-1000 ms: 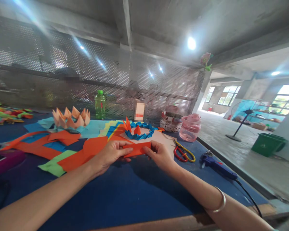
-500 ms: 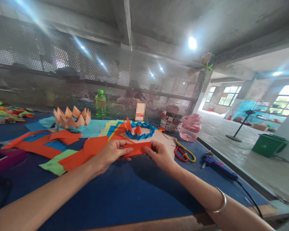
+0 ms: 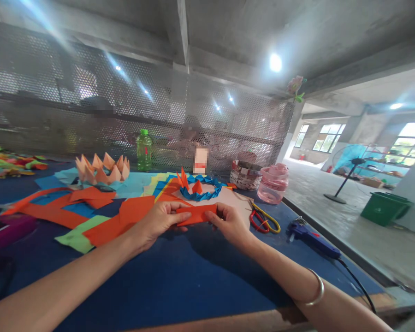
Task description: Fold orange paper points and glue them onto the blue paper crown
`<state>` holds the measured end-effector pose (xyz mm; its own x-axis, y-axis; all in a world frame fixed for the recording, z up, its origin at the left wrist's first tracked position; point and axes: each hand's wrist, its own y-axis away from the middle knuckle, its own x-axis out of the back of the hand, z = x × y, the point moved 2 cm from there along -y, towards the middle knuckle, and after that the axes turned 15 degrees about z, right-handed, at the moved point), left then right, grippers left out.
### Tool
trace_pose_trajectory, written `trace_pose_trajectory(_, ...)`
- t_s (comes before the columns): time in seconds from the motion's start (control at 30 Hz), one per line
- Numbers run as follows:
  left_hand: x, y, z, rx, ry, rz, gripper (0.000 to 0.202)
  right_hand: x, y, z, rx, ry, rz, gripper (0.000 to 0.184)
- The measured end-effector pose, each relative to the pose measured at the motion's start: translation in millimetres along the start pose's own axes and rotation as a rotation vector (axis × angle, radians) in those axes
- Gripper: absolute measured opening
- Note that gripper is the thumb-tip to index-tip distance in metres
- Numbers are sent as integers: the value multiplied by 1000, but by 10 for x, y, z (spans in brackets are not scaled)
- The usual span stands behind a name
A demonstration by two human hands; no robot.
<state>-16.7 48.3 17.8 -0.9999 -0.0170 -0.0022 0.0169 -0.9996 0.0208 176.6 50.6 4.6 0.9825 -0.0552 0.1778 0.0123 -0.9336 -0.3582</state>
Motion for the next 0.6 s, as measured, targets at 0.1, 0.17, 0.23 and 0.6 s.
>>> trace_pose_trajectory(0.1, -4, 6, 10, 0, -2, 4, 35, 1, -2, 5, -3, -5, 4, 35)
trace_pose_trajectory(0.17, -5, 5, 10, 5, 2, 9, 35, -4, -6, 17, -10, -18, 3, 36)
trace_pose_trajectory(0.23, -4, 2, 7, 9, 5, 13, 36, -10, -9, 30, -16, -28, 1, 37)
trace_pose_trajectory(0.6, 16, -15, -14, -19, -8, -17, 42, -14, -14, 53, -34, -41, 1, 44)
